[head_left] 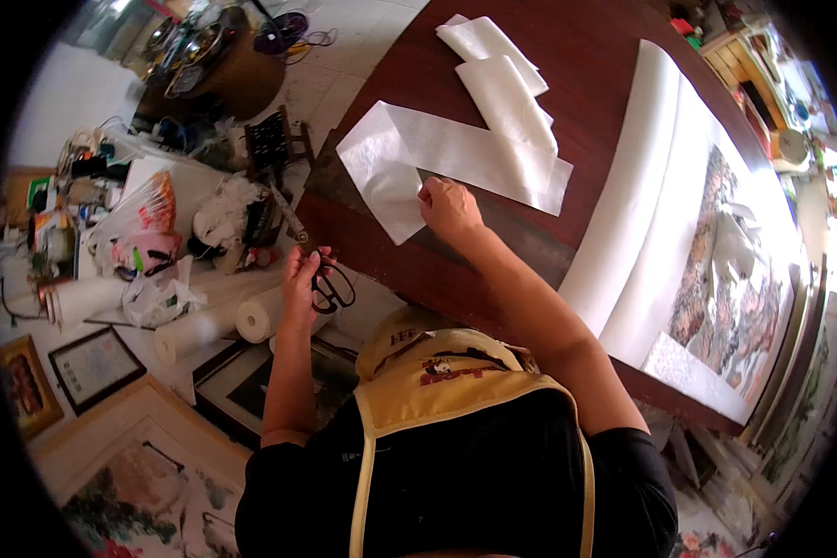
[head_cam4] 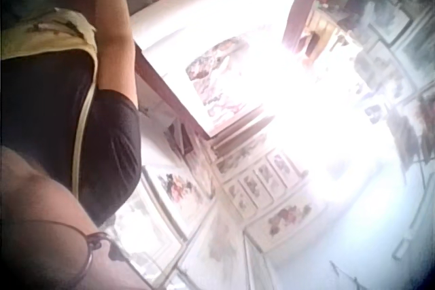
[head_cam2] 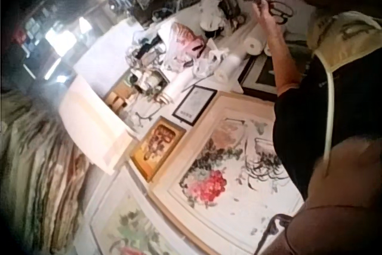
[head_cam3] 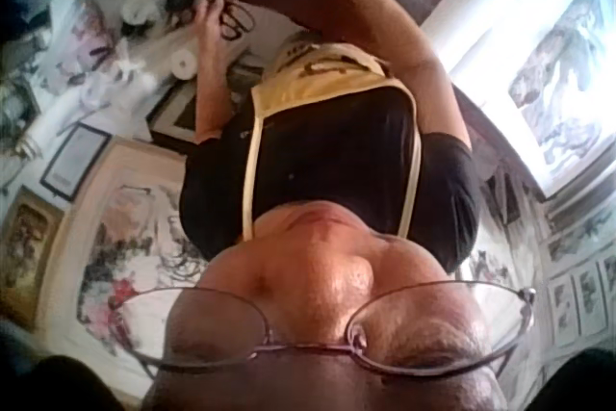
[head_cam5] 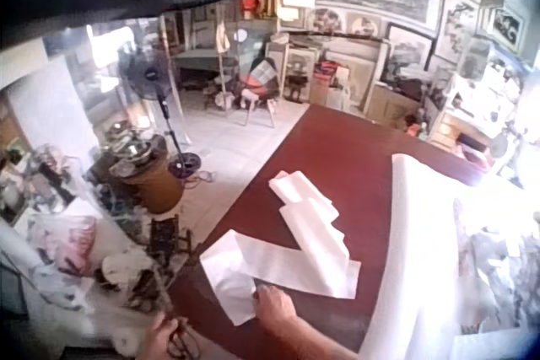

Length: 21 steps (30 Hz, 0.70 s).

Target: The person mounts a large landscape painting onto a wooden board. They apply strips of white paper to the edges of the artwork, smoothing them down with a small trowel-like tool. The person then uses scissors to trim the excess paper from the edges.

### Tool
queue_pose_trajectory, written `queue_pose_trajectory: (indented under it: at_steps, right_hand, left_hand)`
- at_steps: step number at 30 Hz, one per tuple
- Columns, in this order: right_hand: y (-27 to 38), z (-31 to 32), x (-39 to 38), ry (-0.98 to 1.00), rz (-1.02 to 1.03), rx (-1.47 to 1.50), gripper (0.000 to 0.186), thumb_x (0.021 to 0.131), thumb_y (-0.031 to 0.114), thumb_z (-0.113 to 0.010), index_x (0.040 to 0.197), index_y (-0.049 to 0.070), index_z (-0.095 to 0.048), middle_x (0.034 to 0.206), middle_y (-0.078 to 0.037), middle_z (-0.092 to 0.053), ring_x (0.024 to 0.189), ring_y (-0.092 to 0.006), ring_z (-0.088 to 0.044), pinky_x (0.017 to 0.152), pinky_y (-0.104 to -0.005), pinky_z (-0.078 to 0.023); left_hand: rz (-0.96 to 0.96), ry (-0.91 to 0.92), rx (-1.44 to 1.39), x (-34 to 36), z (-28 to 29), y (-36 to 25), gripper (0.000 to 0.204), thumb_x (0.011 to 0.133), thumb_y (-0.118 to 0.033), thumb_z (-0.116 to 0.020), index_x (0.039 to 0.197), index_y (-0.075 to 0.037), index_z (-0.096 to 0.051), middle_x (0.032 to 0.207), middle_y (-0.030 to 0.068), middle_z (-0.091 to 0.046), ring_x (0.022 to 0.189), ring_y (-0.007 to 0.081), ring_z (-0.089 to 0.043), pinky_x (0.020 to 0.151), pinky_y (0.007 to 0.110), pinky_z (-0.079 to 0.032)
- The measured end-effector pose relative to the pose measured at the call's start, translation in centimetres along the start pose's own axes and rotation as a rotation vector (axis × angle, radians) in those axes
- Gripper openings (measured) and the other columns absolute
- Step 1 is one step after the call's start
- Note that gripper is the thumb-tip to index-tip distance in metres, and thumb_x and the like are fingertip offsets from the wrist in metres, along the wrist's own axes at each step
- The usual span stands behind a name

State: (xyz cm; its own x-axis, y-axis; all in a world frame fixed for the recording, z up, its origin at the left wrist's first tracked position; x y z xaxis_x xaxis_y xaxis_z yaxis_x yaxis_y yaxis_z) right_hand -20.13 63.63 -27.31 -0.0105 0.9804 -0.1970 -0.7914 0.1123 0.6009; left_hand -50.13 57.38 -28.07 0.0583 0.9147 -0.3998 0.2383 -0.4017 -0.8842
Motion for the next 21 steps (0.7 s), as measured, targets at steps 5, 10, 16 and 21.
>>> queue_pose_trajectory:
  at_steps: [5,10,16,21]
  right_hand:
    - [-0.9,13.8,-1.6,-0.278,0.153,-0.138,0.017,0.086,0.021,-0.067,0.101,0.013,-0.068,0.106,-0.015,-0.064,0.096,-0.0345,-0.067,0.09,-0.0455,-0.054]
    - [-10.9,19.5,-1.8,-0.138,-0.17,-0.21,0.029,0.083,0.017,-0.071,0.11,0.011,-0.064,0.117,-0.019,-0.059,0.107,-0.0404,-0.062,0.092,-0.0474,-0.052]
    - [-17.9,17.8,-2.0,-0.228,-0.453,-0.175,0.081,0.068,0.03,-0.088,0.134,0.009,-0.046,0.124,-0.02,-0.057,0.117,-0.0383,-0.059,0.097,-0.0455,-0.051]
    - [-20.6,15.8,-2.2,-0.121,-0.469,-0.133,0.064,0.07,0.036,-0.083,0.12,0.004,-0.06,0.128,-0.023,-0.058,0.122,-0.0381,-0.056,0.101,-0.0434,-0.047]
  left_hand:
    - [0.008,0.064,0.02,1.9,-1.1,-0.6,0.016,0.101,-0.019,-0.059,0.112,-0.007,-0.059,0.108,0.0068,-0.066,0.09,0.0152,-0.062,0.078,0.031,-0.049]
    - [0.021,0.207,0.203,3.9,-5.2,-2.9,0.014,0.1,-0.017,-0.057,0.11,-0.007,-0.06,0.108,0.0063,-0.066,0.092,0.0145,-0.062,0.079,0.031,-0.048]
    - [0.044,0.35,0.453,7.8,-9.5,-4.8,0.017,0.102,-0.019,-0.053,0.109,-0.005,-0.059,0.108,0.0064,-0.065,0.091,0.0151,-0.061,0.08,0.032,-0.048]
    - [0.007,0.547,0.732,15.5,-13.6,-5.9,0.019,0.102,-0.023,-0.055,0.102,-0.004,-0.058,0.096,0.0027,-0.062,0.083,0.013,-0.056,0.076,0.033,-0.047]
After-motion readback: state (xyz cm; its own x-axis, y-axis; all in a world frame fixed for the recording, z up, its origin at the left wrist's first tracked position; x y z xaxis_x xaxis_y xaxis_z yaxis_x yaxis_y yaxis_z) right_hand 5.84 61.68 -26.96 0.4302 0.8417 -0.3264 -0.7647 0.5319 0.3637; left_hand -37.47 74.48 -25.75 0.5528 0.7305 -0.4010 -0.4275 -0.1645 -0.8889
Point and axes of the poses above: each hand's wrist, its own x-axis towards the middle knuckle, its own z-axis out of the back of the hand, y = z × x, the point moved 8 cm from there along x, towards the middle knuckle
